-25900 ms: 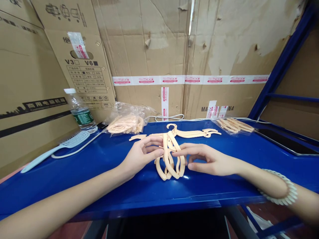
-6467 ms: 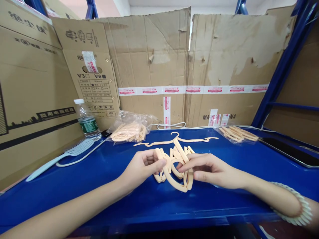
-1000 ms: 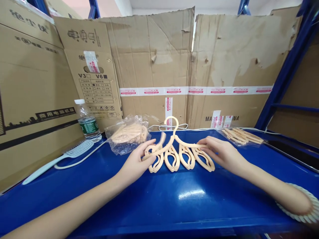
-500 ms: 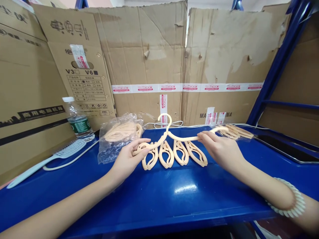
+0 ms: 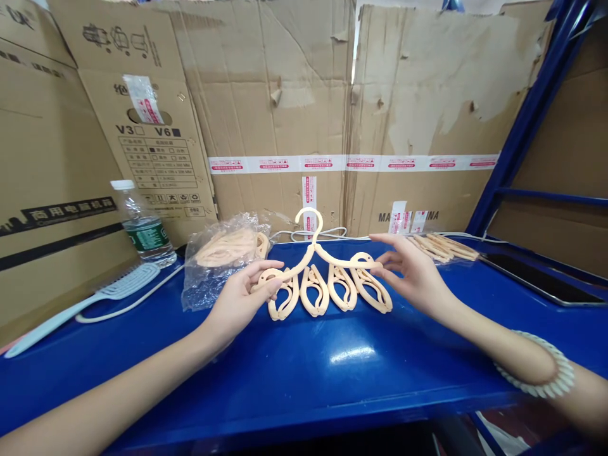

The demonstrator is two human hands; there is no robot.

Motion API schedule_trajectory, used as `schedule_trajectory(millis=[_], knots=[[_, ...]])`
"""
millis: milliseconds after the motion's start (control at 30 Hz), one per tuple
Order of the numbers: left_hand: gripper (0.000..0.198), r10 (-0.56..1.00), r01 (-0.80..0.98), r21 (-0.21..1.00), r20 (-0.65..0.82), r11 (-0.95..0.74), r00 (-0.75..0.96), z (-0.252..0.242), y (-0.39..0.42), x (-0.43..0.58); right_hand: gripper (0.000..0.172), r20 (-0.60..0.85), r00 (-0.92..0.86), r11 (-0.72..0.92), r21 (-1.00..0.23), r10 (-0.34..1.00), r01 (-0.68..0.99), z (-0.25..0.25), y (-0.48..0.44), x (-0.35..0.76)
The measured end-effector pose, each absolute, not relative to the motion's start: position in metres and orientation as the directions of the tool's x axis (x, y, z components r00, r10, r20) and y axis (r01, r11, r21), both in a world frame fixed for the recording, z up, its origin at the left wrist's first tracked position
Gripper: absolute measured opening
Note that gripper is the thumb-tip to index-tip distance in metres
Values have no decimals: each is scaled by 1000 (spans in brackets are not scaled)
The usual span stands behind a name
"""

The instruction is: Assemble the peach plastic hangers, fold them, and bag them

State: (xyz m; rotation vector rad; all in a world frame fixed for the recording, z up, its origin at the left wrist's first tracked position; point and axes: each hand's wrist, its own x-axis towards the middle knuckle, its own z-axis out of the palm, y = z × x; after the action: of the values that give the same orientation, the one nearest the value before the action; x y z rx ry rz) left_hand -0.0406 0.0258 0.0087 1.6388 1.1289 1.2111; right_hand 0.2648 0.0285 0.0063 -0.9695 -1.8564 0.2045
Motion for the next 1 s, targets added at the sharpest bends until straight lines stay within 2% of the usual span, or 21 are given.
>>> schedule_trajectory(millis=[100, 200, 333, 500, 633, 733, 800, 867, 1000], knots=[[47, 967, 100, 966, 226, -238, 120, 7, 27, -41, 36, 563, -191, 593, -736, 804, 325, 9, 33, 268], [49, 975, -56, 978, 207, -203, 79, 7, 28, -41, 33, 485, -148, 506, -835, 862, 216, 11, 35, 269], [54, 983, -199, 965, 183, -172, 35, 8, 29, -40, 32, 410, -73, 414, -910, 909, 37, 10, 36, 267], [33, 978, -178, 974, 167, -144, 123, 9, 23, -36, 39, 350, -14, 344, -925, 936, -159, 5, 31, 254], [33, 968, -73, 992, 120, -106, 219, 6, 14, -29, 40, 366, -160, 347, -928, 917, -135, 2, 22, 239], [33, 957, -13, 996, 85, -85, 278, 4, 9, -24, 27, 379, -408, 400, -916, 831, -35, 2, 11, 231], [33, 954, 7, 996, 81, -86, 288, 4, 6, -22, 18, 330, -584, 427, -904, 742, 32, 3, 5, 229], [34, 951, 25, 993, 101, -113, 292, 4, 4, -21, 23, 278, -694, 454, -887, 664, 79, 5, 1, 230], [30, 929, 54, 977, 180, -208, 323, 4, 2, -19, 36, 251, -758, 523, -841, 602, 137, 7, -3, 231]])
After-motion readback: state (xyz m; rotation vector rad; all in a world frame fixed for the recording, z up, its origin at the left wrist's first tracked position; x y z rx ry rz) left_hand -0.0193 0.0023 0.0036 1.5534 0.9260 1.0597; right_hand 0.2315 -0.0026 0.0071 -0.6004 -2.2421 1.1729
